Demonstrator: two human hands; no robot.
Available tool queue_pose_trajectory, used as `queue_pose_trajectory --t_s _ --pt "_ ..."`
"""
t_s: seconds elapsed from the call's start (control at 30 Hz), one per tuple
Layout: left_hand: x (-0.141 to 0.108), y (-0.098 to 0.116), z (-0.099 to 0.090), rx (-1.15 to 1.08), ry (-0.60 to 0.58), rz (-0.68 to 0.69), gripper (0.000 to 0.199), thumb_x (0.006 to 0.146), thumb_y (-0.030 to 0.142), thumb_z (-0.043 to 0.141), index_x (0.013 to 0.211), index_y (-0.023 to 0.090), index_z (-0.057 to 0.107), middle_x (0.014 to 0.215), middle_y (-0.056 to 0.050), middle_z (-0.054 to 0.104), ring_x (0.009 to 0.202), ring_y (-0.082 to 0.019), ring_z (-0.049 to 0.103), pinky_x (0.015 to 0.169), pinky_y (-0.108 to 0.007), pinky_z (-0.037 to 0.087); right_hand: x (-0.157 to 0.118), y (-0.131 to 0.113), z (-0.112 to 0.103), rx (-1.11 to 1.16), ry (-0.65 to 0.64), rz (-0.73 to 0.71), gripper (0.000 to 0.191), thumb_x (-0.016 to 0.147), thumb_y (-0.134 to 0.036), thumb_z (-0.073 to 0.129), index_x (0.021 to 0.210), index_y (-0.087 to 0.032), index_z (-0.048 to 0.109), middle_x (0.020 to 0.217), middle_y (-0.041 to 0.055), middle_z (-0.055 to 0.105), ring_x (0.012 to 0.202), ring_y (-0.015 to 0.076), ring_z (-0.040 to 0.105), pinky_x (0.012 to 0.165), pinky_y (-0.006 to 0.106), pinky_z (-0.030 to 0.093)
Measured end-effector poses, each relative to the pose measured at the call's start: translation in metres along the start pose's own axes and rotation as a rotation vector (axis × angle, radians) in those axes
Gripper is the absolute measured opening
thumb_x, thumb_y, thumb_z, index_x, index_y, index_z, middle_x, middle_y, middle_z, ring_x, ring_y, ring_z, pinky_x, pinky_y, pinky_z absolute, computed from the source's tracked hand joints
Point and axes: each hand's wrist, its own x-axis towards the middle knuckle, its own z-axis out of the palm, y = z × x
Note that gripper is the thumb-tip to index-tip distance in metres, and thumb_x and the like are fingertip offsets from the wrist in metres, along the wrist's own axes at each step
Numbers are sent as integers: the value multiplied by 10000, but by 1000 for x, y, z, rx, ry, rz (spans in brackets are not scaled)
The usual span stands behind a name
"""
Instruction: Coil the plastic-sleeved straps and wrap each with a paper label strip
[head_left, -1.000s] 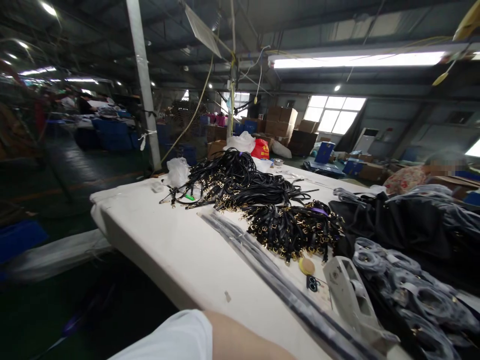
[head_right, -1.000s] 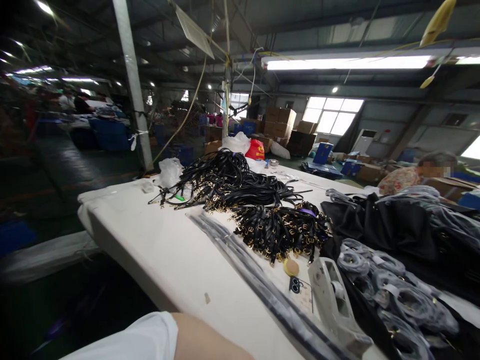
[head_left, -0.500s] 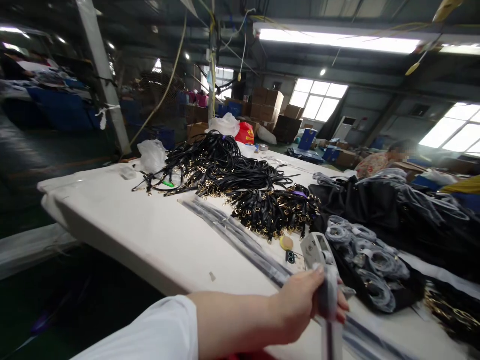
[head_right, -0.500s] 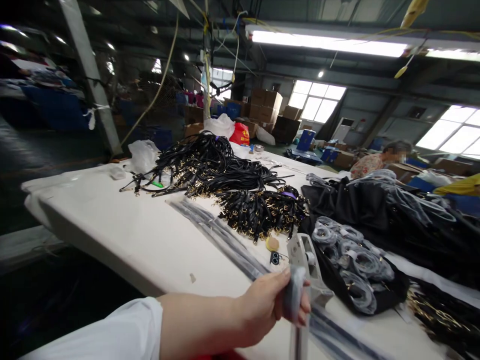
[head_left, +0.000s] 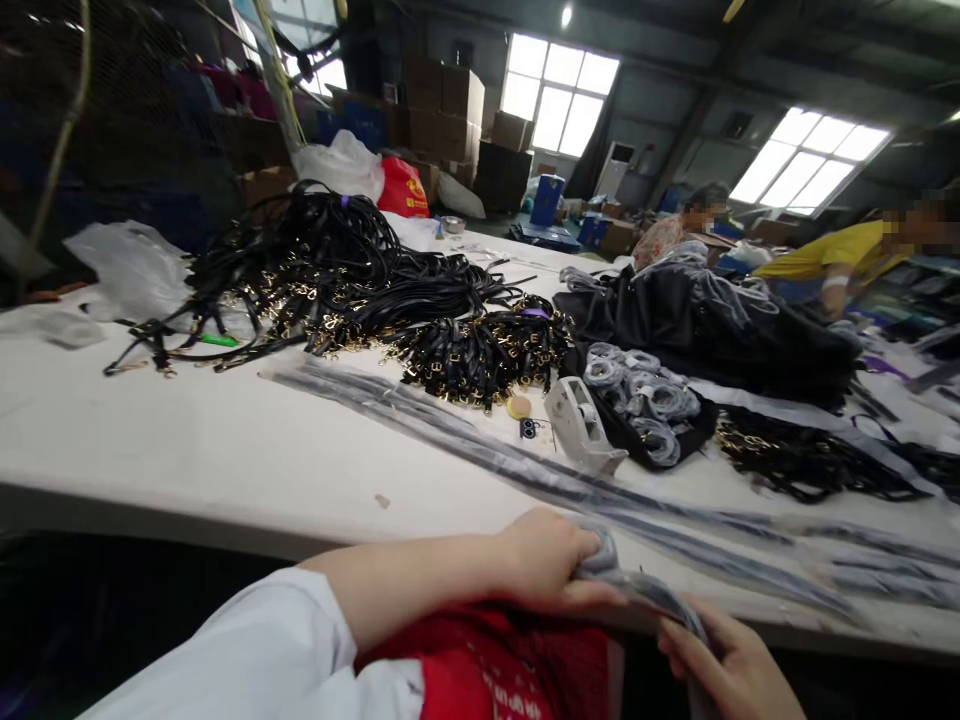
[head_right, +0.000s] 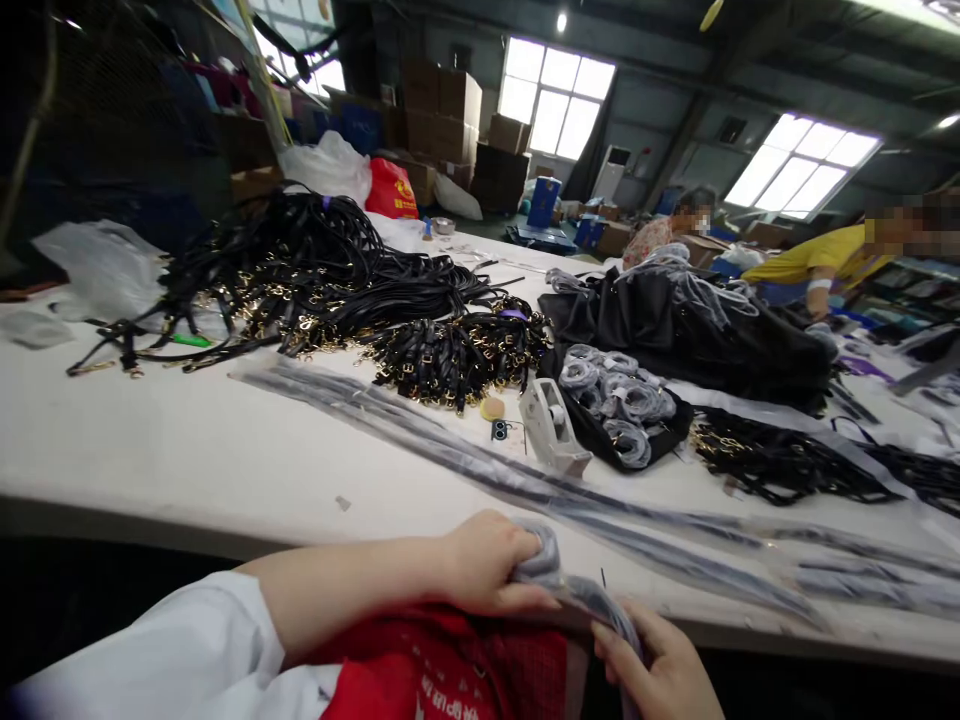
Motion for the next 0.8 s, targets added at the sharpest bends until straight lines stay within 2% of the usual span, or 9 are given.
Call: queue_pose_trajectory --t_s 0.07,0.13,0.27,0.37,0.5,0.6,0.67,0.73,0.8 --pt "1 0 -10 -85 -96 -96 452 860 632 463 718 211 549 621 2 537 505 -126 397 478 -259 272 10 7 4 -72 94 -37 410 778 -580 656 980 -236 753 901 60 758 917 251 708 825 247 569" --pt "1 -2 -15 -204 -194 -165 474 856 651 445 712 212 555 596 22 508 503 -116 394 478 -242 276 14 16 12 -118 131 -72 424 805 -553 634 1093 -257 726 1118 52 734 1121 254 648 986 274 497" --pt "2 -7 -15 -432 -283 -288 497 845 661 449 698 202 570 575 42 495 529 -105 447 503 -213 324 15 26 24 -158 128 -141 444 885 -539 525 1186 -254 684 1231 61 688 1188 237 611 1050 321 446" --pt "4 -9 -20 -488 -328 -331 474 852 619 474 682 190 584 567 47 500 534 -99 451 516 -206 344 16 21 23 -169 100 -233 397 920 -493 508 1184 -253 682 1242 79 672 1160 223 623 1036 299 466" --pt "6 -10 -29 -441 -472 -363 473 827 607 536 654 175 617 537 35 516 507 -104 460 511 -222 355 17 14 16 -198 -18 -283 330 943 -433 510 1169 -273 688 1205 72 680 1094 213 640 983 276 503" --pt "3 -12 -30 -691 -586 -368 516 828 647 531 692 163 650 528 25 539 456 -97 447 485 -228 356 15 16 13 -160 -100 -246 318 936 -452 521 1137 -286 704 1146 55 707 1084 224 645 962 277 516" --pt "1 -12 -29 -896 -607 -360 576 802 703 529 657 155 633 478 22 507 410 -94 408 442 -233 329 14 17 13 -112 -95 -217 328 930 -472 521 1111 -277 713 1117 55 715 1092 238 640 963 288 516" --pt "0 -10 -28 -1045 -564 -362 616 776 740 531 595 155 595 419 27 455 377 -91 369 408 -236 292 13 16 16 -59 -51 -191 342 925 -489 522 1078 -255 719 977 54 731 954 231 672 867 276 553" --pt "0 -8 -26 -1159 -500 -367 626 780 746 522 577 157 583 377 36 411 352 -90 347 391 -235 263 13 14 23 20 2 -165 377 931 -512 496 1041 -228 717 738 29 685 679 193 643 644 250 560"
